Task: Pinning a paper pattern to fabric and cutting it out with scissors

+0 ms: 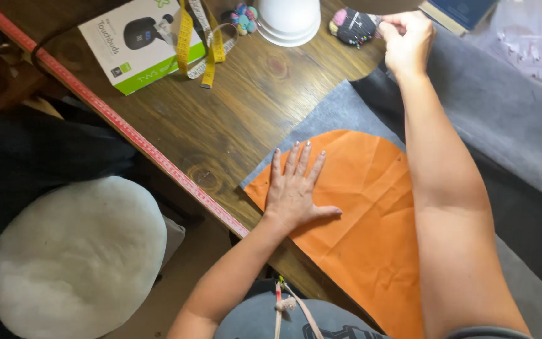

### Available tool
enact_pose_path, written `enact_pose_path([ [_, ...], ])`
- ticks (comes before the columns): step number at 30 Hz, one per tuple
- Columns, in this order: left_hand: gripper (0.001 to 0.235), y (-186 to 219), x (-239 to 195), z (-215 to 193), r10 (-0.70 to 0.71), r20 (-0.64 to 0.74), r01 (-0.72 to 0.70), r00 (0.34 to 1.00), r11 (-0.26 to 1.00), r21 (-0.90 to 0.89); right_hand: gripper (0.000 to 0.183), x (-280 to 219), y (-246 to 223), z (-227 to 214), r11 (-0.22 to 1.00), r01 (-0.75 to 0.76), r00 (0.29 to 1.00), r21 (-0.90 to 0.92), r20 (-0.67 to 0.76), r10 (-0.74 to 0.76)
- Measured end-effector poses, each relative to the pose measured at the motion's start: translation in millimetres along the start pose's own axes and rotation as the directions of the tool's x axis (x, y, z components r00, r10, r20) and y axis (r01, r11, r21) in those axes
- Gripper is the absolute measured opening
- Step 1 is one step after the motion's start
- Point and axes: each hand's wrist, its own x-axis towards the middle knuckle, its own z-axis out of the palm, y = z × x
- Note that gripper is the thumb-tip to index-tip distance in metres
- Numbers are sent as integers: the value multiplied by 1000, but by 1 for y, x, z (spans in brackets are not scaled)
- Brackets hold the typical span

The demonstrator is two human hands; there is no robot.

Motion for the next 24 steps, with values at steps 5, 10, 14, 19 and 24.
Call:
enact_pose_path([
  [5, 120, -4, 0, -12, 17, 44, -10, 999, 987, -157, 8, 15, -42, 32, 961, -115, 993, 250, 53, 105],
  [10, 116, -4, -1, -9, 13, 43, -7, 999, 991, -133, 12, -10, -73, 30, 820, -314, 949, 479, 161, 270],
  [14, 117, -3, 0, -5, 15, 29, -12, 999, 993, -120, 17, -41, -106, -1, 653, -449, 889, 610, 233, 393],
  [19, 117, -3, 1, -7, 18, 55, -13, 998, 995, -102, 23, -115, -158, -27, 450, -532, 820, 717, 302, 487],
  [24, 116, -2, 1, -8, 18, 52, -12, 998, 992, -123, 7, -219, -145, -6, 595, -500, 848, 630, 218, 482],
])
